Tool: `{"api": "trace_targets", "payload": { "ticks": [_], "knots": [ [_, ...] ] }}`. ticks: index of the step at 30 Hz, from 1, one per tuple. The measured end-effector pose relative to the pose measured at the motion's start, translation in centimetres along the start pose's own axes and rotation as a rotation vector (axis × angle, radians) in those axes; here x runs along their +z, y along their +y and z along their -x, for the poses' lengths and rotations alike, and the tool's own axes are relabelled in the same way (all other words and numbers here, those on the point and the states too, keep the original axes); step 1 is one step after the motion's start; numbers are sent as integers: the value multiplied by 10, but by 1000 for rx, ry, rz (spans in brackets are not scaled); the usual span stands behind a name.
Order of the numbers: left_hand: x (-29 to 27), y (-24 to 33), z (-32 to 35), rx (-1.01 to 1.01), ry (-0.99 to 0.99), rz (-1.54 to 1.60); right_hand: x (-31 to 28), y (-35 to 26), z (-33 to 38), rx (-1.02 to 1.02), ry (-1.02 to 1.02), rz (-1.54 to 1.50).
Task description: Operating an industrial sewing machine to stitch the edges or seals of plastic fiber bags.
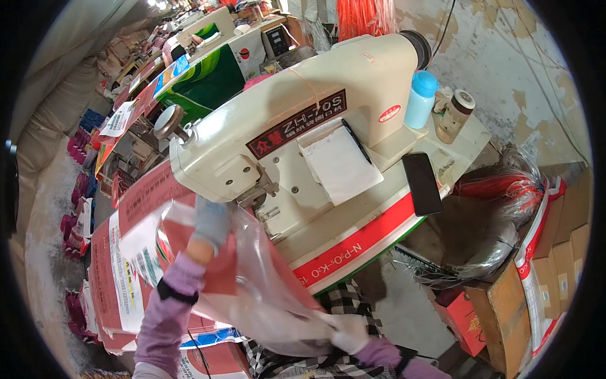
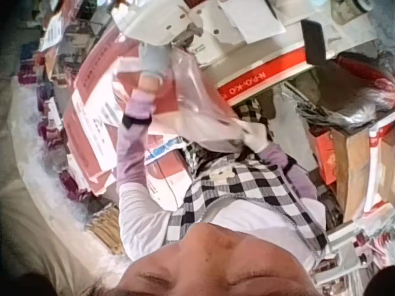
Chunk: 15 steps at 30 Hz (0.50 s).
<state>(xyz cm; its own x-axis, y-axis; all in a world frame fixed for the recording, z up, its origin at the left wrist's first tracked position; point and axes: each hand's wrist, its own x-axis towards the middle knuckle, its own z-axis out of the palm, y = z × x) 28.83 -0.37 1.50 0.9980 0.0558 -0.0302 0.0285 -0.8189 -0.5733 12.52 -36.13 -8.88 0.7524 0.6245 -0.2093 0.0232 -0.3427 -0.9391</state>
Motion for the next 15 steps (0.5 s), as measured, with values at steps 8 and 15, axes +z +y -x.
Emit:
{"api": "trace_targets", "payload": {
  "ticks": [8, 15],
  "knots": [
    [-28, -81, 108, 492, -318, 28, 42, -55, -161, -491, 512, 284],
    [-58, -54, 240, 177, -653, 943, 104, -87, -188, -164, 191, -898]
  ]
}}
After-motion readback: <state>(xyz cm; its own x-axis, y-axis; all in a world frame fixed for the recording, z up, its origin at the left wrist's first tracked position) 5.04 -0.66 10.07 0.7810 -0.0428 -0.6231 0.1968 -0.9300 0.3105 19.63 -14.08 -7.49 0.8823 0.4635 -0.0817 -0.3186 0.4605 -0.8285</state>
